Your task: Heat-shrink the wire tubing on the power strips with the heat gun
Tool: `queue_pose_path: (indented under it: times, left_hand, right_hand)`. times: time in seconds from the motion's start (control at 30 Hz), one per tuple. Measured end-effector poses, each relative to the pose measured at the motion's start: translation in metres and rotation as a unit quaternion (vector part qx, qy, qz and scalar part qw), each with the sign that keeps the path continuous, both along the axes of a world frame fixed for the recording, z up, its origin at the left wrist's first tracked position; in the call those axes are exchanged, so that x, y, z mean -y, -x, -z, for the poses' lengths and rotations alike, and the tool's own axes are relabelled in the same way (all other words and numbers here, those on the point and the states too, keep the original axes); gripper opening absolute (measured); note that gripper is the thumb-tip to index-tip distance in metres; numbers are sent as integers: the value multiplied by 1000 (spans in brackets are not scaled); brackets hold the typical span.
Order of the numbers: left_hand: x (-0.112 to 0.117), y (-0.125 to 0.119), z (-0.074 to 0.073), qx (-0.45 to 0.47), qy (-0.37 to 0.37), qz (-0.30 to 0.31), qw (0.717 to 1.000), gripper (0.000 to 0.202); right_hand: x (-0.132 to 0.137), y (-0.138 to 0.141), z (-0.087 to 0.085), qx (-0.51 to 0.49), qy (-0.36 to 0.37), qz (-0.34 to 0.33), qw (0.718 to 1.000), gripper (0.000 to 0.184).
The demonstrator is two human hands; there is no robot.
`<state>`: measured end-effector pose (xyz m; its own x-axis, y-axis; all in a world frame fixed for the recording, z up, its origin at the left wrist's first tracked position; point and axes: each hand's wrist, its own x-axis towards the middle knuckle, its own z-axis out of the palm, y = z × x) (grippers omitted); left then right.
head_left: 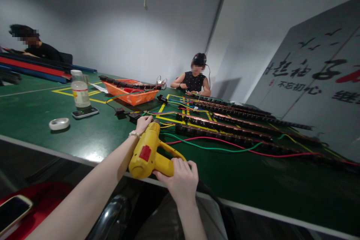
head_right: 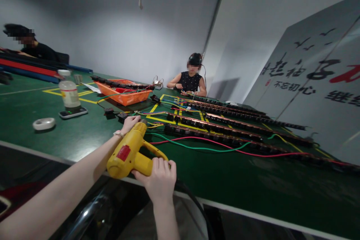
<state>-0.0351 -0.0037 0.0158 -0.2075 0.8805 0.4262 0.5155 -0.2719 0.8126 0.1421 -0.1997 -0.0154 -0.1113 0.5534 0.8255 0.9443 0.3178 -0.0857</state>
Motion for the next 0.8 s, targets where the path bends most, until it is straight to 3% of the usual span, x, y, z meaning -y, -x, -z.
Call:
queue_pose_path:
  times: [0.53, 0.8]
  left_hand:
    - [-13, -2, 15, -6, -23, 2, 1000, 38]
    - [-13, 0, 17, -4, -3, 13, 1000, 40]
  right_hand:
    - [6, -38, -4, 26, -14, -2, 1000, 50]
    - [12, -65, -4, 34, -6, 36, 999, 46]
